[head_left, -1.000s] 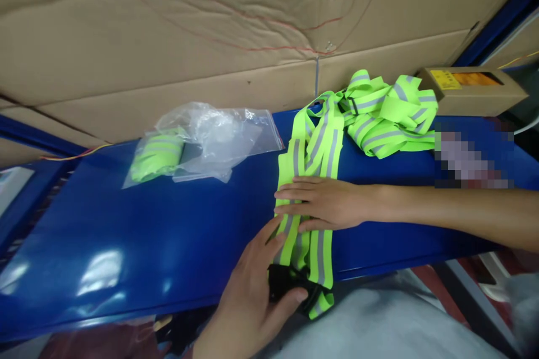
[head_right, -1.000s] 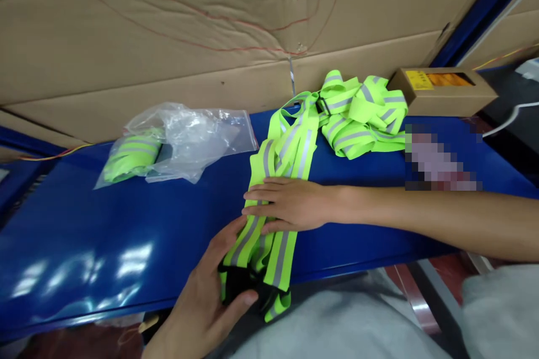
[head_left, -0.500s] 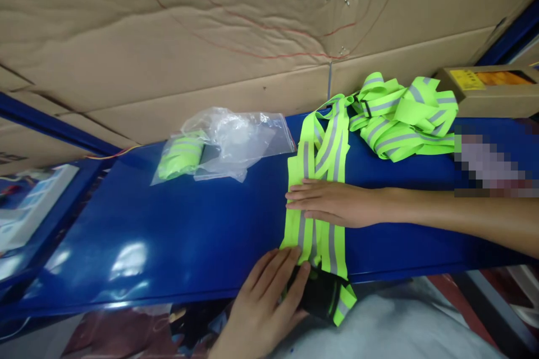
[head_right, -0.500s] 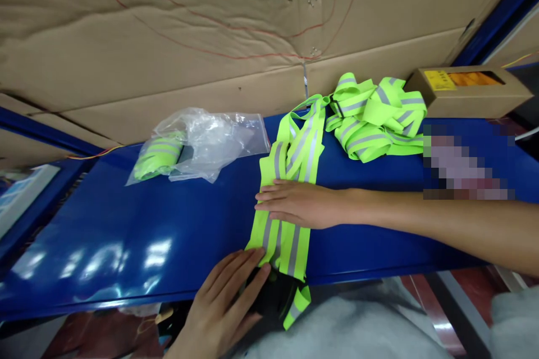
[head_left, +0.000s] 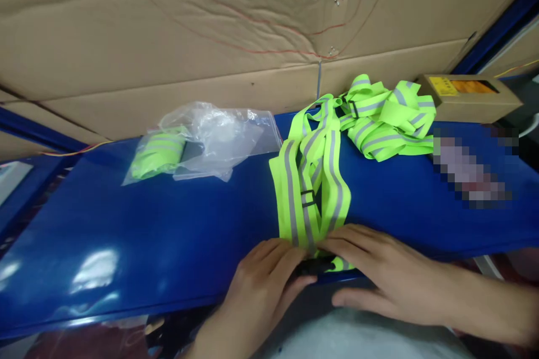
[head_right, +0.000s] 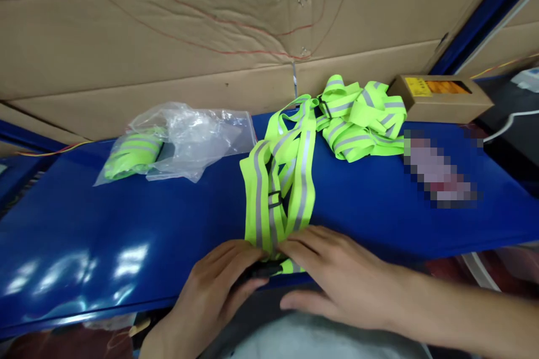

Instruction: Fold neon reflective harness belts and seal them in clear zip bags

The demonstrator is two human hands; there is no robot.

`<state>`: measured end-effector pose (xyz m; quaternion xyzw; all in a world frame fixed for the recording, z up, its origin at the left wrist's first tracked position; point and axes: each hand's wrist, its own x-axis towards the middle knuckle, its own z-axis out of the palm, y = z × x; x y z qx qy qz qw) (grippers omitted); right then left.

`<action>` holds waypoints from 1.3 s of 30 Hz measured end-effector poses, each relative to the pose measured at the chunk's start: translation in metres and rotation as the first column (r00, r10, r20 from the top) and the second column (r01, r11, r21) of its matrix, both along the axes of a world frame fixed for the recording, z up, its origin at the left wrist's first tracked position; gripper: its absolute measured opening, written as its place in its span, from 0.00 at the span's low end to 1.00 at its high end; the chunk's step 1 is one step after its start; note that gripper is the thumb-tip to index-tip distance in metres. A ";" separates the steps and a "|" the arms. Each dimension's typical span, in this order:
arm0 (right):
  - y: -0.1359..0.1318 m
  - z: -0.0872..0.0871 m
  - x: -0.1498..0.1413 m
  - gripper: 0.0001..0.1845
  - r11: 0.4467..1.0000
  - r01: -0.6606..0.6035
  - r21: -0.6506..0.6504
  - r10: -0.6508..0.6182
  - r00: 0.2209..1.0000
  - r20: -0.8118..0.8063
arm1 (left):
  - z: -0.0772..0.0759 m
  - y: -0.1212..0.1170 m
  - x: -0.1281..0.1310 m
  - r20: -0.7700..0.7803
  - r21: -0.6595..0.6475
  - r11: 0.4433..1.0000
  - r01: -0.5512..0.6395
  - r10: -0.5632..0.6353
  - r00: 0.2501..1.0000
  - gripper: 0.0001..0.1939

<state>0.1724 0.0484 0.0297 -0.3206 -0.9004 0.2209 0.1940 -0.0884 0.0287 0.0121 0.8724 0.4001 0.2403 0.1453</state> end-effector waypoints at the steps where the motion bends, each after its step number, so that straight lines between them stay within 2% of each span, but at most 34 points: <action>1: -0.004 -0.005 0.001 0.23 0.996 0.047 -0.072 -0.049 0.999 -0.024 | -0.004 -0.001 0.002 0.039 -0.020 0.998 -0.055 0.055 0.998 0.10; 4: -0.004 -0.019 0.000 0.17 0.959 0.158 -0.234 -0.196 0.969 -0.149 | -0.016 -0.004 0.009 0.168 -0.047 0.971 -0.236 0.240 0.956 0.13; 7: -0.001 -0.029 -0.005 0.16 0.947 0.188 -0.262 -0.248 0.944 -0.219 | -0.024 -0.005 0.016 0.201 -0.028 0.953 -0.301 0.300 0.933 0.07; 9: -0.003 -0.033 -0.007 0.16 0.956 0.189 -0.223 -0.237 0.948 -0.213 | -0.025 -0.005 0.018 0.149 0.013 0.948 -0.318 0.313 0.938 0.02; 12: -0.011 -0.036 -0.008 0.20 0.966 0.222 -0.130 -0.239 0.961 -0.138 | -0.024 -0.006 0.019 0.115 0.067 0.943 -0.325 0.316 0.942 0.03; 15: -0.012 -0.034 -0.003 0.22 0.958 0.279 -0.070 -0.284 0.956 -0.071 | -0.021 -0.007 0.016 0.137 0.063 0.958 -0.281 0.271 0.953 0.05; 18: 0.001 -0.030 0.004 0.26 0.938 0.343 -0.053 -0.346 0.936 -0.061 | -0.020 -0.007 0.013 0.157 0.095 0.976 -0.195 0.178 0.971 0.10; 22: 0.022 -0.025 0.008 0.23 0.971 0.239 -0.017 -0.239 0.970 -0.037 | -0.019 -0.005 0.013 0.120 0.093 0.990 -0.109 0.097 0.988 0.18; 24: 0.026 -0.021 0.008 0.26 0.981 0.191 -0.032 -0.192 0.979 -0.063 | -0.018 -0.003 0.015 0.083 0.096 0.992 -0.077 0.069 0.994 0.20; 27: 0.024 -0.017 0.010 0.35 0.994 0.091 -0.057 -0.094 0.994 -0.050 | -0.017 0.000 0.019 0.022 0.121 0.992 -0.045 0.043 0.999 0.19; 30: 0.016 -0.020 0.012 0.48 0.999 -0.009 -0.042 0.013 0.997 0.082 | -0.017 0.001 0.021 -0.017 0.155 0.981 -0.119 0.123 0.992 0.18; 32: 0.011 -0.024 0.011 0.50 1.000 -0.016 0.009 0.014 0.988 0.152 | -0.019 0.001 0.021 -0.035 0.155 0.972 -0.174 0.182 0.983 0.18; 35: 0.004 -0.030 0.009 0.46 0.996 0.005 0.089 -0.023 0.980 0.198 | -0.018 0.000 0.019 -0.006 0.130 0.973 -0.192 0.194 0.981 0.17; 38: 0.000 -0.032 0.008 0.45 0.989 0.016 0.145 -0.047 0.975 0.215 | -0.014 -0.004 0.013 -0.004 0.108 0.988 -0.115 0.116 0.993 0.12; 39: -0.001 -0.032 0.008 0.44 0.986 0.020 0.163 -0.055 0.975 0.214 | -0.013 -0.006 0.010 -0.037 0.097 0.993 -0.060 0.064 0.997 0.15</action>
